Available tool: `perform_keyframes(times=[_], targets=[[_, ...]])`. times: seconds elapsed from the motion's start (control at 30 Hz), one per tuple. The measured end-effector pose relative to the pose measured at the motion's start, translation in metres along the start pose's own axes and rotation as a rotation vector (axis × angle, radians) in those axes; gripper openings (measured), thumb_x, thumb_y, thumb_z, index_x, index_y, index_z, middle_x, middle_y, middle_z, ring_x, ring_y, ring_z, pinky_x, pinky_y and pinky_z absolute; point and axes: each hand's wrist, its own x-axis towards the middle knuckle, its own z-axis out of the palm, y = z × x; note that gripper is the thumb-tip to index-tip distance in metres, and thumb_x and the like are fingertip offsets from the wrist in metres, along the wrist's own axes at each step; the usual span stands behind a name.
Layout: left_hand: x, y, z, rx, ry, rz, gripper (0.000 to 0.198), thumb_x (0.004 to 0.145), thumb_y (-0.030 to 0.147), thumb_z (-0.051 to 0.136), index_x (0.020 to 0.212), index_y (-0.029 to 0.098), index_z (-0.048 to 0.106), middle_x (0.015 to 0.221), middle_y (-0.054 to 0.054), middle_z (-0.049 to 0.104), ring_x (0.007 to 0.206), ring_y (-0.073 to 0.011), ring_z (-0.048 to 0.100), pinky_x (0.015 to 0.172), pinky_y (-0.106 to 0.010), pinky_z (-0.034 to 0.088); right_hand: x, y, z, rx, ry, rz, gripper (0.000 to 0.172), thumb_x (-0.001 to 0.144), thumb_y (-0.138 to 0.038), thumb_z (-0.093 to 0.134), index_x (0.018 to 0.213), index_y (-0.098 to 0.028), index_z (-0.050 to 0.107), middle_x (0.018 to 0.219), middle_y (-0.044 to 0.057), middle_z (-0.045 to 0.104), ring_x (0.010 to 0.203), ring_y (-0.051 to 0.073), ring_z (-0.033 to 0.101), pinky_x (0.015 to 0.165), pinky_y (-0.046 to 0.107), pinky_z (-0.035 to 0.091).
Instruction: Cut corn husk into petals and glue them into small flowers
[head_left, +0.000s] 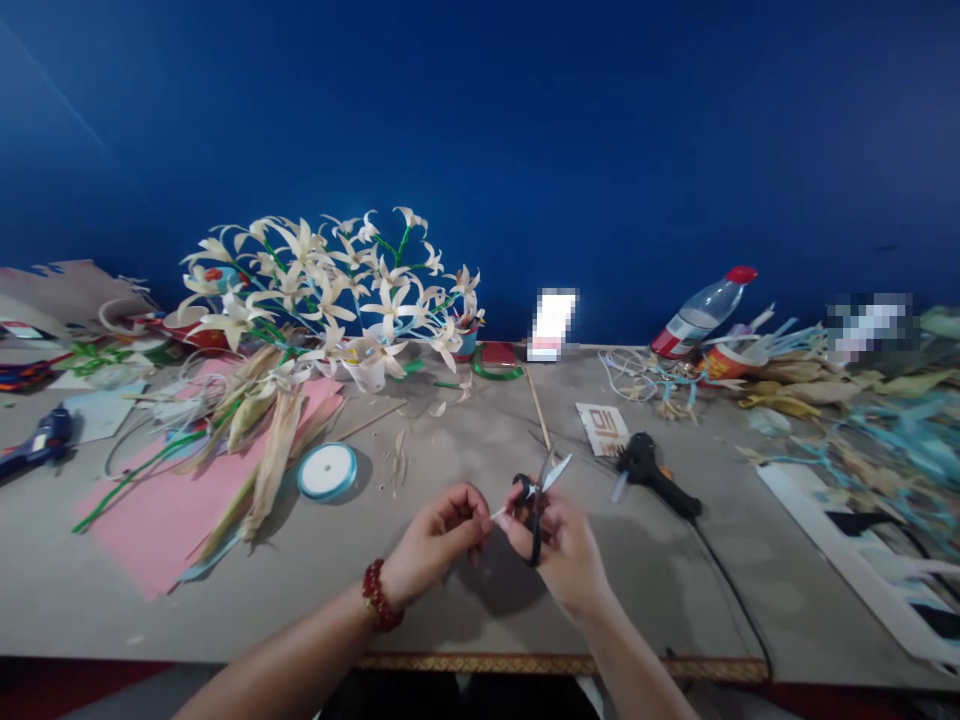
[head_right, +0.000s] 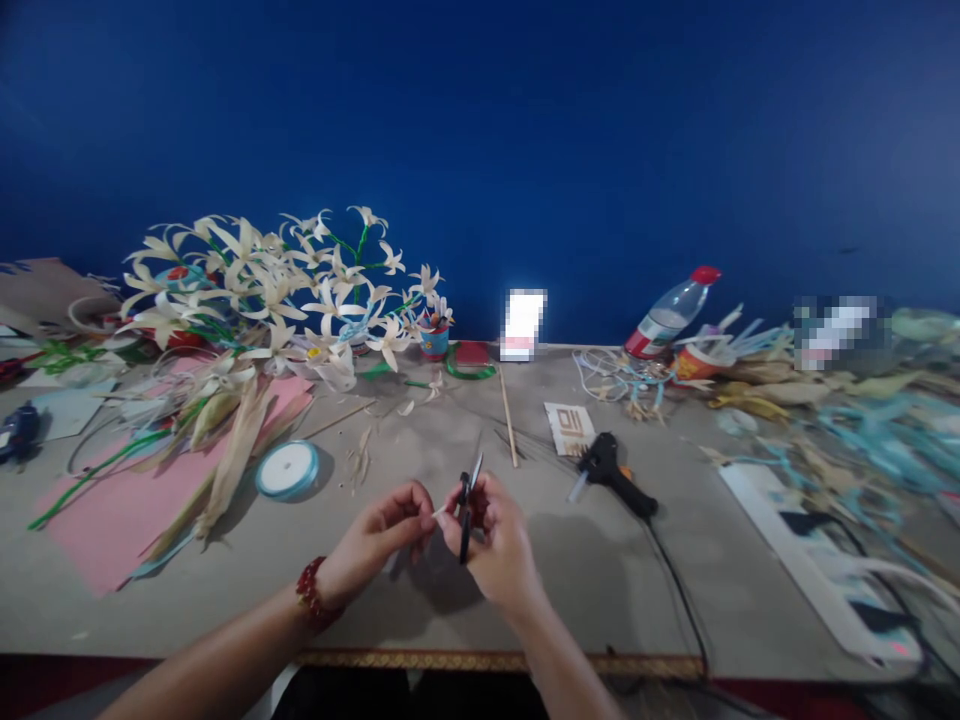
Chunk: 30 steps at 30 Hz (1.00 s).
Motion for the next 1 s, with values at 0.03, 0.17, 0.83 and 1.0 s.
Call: perform_keyframes(times=[0.03, 0.17, 0.83, 1.0], targets=[[0.0, 0.001, 0.0, 0.008, 0.004, 0.007, 0.03, 0.074, 0.038, 0.073, 0.074, 0.015, 0.055, 0.063, 0.002, 0.052, 0.052, -0.0075, 0.047, 0.052, -0.02, 0.04, 0.001, 0.0, 0.0, -0.005, -0.001, -0.003, 0.019, 0.076, -0.03, 0.07, 0.083, -0.018, 0.057, 0.074, 0.002, 0.062, 0.065, 0.015, 0.058, 0.061, 0.025, 0.048], [0.001, 0.002, -0.003, -0.017, 0.049, 0.09, 0.025, 0.075, 0.033, 0.073, 0.075, 0.014, 0.057, 0.065, 0.002, 0.052, 0.055, -0.0076, 0.047, 0.052, -0.019, 0.04, -0.001, 0.003, 0.003, 0.013, 0.013, 0.008, 0.018, 0.074, -0.027, 0.071, 0.082, -0.018, 0.057, 0.073, 0.002, 0.062, 0.064, 0.015, 0.058, 0.06, 0.025, 0.047], [0.003, 0.006, -0.009, -0.007, 0.127, 0.304, 0.015, 0.081, 0.028, 0.068, 0.078, 0.015, 0.062, 0.099, -0.007, 0.062, 0.073, -0.0136, 0.057, 0.073, -0.028, 0.044, -0.035, 0.013, -0.019, 0.119, -0.384, 0.286, 0.046, 0.074, -0.064, 0.064, 0.077, -0.019, 0.054, 0.059, -0.002, 0.057, 0.05, 0.012, 0.052, 0.052, 0.024, 0.043], [0.002, 0.004, -0.009, -0.029, 0.052, 0.293, 0.015, 0.083, 0.028, 0.066, 0.078, 0.015, 0.061, 0.086, -0.006, 0.063, 0.075, -0.015, 0.057, 0.073, -0.028, 0.045, -0.034, 0.006, -0.019, 0.128, -0.405, 0.316, 0.048, 0.072, -0.065, 0.065, 0.072, -0.02, 0.05, 0.055, -0.004, 0.055, 0.047, 0.011, 0.05, 0.055, 0.023, 0.041]])
